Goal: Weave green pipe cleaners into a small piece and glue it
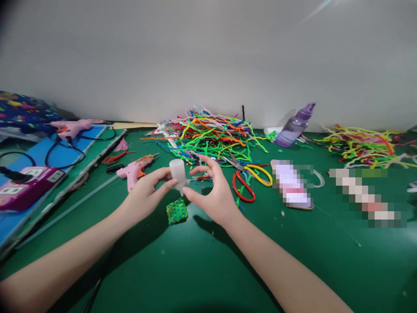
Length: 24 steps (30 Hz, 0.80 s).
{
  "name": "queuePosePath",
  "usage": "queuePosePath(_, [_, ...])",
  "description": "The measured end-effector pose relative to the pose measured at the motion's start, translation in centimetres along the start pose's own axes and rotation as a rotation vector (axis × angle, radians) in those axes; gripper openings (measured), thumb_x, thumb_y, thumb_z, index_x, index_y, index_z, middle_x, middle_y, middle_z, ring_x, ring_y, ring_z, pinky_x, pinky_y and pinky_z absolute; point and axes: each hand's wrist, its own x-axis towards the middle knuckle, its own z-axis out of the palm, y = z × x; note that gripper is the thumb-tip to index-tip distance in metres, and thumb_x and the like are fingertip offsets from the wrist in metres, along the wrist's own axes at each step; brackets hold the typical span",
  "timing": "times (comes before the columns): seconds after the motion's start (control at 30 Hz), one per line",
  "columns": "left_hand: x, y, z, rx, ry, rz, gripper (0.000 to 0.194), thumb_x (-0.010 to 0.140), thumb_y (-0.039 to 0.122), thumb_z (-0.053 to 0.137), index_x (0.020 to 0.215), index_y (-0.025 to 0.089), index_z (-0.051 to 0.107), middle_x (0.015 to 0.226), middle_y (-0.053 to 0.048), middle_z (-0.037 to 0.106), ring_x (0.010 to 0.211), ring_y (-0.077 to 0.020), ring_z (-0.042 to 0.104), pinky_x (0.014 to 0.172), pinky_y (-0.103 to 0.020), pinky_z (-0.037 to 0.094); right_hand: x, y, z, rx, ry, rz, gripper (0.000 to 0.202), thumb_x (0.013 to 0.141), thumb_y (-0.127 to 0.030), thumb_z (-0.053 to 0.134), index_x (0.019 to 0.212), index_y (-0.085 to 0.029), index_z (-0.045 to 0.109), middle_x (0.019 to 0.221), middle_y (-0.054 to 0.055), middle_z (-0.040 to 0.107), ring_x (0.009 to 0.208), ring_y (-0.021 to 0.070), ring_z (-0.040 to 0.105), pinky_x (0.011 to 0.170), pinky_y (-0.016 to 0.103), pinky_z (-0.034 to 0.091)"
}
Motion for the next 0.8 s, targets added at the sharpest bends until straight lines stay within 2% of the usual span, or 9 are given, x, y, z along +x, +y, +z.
queuePosePath(0.07, [0.0,0.0,0.0,-0.016,-0.01,0.003,0.023,0.088,0.027,0.049,0.106,0.015,0.058,0.097,-0.006,0.064,0.088,-0.0179,0.058,0.079,-0.032,0.045,0.1,0.5,0.0,-0.072,0.064,-0.016,0.016,0.074,-0.024,0.065,0.088,-0.024,0.057,0.092,0.003,0.061,0.095,0.0195,0.059,0.093,0.042,0.043])
queuePosePath(0.1, [0.0,0.0,0.1,-0.022,-0.015,0.011,0.022,0.088,0.027,0.05,0.105,0.015,0.058,0.098,-0.006,0.064,0.089,-0.0177,0.058,0.08,-0.031,0.045,0.2,0.7,-0.1,-0.115,0.048,-0.026,0.007,0.075,-0.025,0.064,0.074,-0.022,0.057,0.097,0.004,0.06,0.098,0.0204,0.058,0.095,0.043,0.041])
queuePosePath(0.17, [0.0,0.0,0.1,-0.026,-0.027,0.021,0.021,0.088,0.026,0.05,0.105,0.015,0.057,0.098,-0.005,0.064,0.09,-0.0175,0.057,0.082,-0.031,0.044,0.2,0.8,-0.2,-0.177,-0.011,-0.038,0.015,0.074,-0.024,0.064,0.061,-0.021,0.056,0.116,0.005,0.056,0.115,0.0235,0.05,0.102,0.044,0.036])
queuePosePath(0.27, [-0.1,0.0,0.2,-0.015,-0.04,0.009,0.022,0.088,0.024,0.049,0.107,0.015,0.056,0.097,-0.005,0.063,0.09,-0.0173,0.057,0.081,-0.031,0.044,0.1,0.5,-0.4,-0.209,-0.052,-0.04,0.011,0.071,-0.024,0.068,0.066,-0.022,0.058,0.131,0.002,0.046,0.128,0.0253,0.037,0.108,0.046,0.028])
queuePosePath(0.4, [-0.3,0.1,0.2,0.011,-0.042,0.016,0.018,0.089,0.023,0.048,0.103,0.016,0.056,0.095,-0.004,0.062,0.088,-0.0166,0.056,0.08,-0.029,0.043,0.0,-0.3,-0.5,-0.255,-0.101,-0.077,0.02,0.074,-0.025,0.065,0.059,-0.021,0.053,0.125,0.003,0.051,0.127,0.0238,0.039,0.109,0.044,0.026])
queuePosePath(0.53, [-0.4,0.3,0.4,0.037,-0.042,0.047,0.015,0.09,0.022,0.046,0.101,0.017,0.055,0.093,-0.003,0.06,0.086,-0.0161,0.055,0.078,-0.028,0.042,0.1,-0.3,-0.4,-0.203,-0.098,-0.072,0.006,0.075,-0.021,0.061,0.078,-0.023,0.056,0.132,0.005,0.045,0.128,0.023,0.037,0.105,0.044,0.032])
queuePosePath(0.67, [-0.5,0.3,0.4,0.045,-0.047,0.047,0.015,0.089,0.022,0.046,0.101,0.017,0.054,0.095,-0.004,0.06,0.088,-0.0171,0.055,0.079,-0.029,0.043,0.2,-0.2,-0.4,-0.224,-0.08,-0.088,0.016,0.077,-0.022,0.06,0.063,-0.021,0.052,0.124,0.005,0.052,0.124,0.023,0.042,0.106,0.044,0.03])
queuePosePath(0.73, [-0.5,0.3,0.4,0.038,-0.045,0.027,0.016,0.089,0.023,0.045,0.101,0.017,0.054,0.094,-0.005,0.06,0.088,-0.0175,0.055,0.079,-0.03,0.043,0.1,-0.3,-0.4,-0.225,-0.13,-0.072,0.006,0.076,-0.024,0.063,0.074,-0.022,0.057,0.132,0.005,0.046,0.129,0.0232,0.037,0.107,0.045,0.03])
queuePosePath(0.8, [-0.5,0.2,0.4,0.037,-0.034,0.001,0.018,0.089,0.025,0.045,0.102,0.016,0.054,0.093,-0.005,0.06,0.086,-0.0179,0.055,0.078,-0.031,0.043,0.1,-0.5,-0.3,-0.235,-0.105,-0.079,0.012,0.073,-0.025,0.067,0.08,-0.023,0.058,0.133,0.005,0.045,0.129,0.0235,0.037,0.107,0.045,0.031])
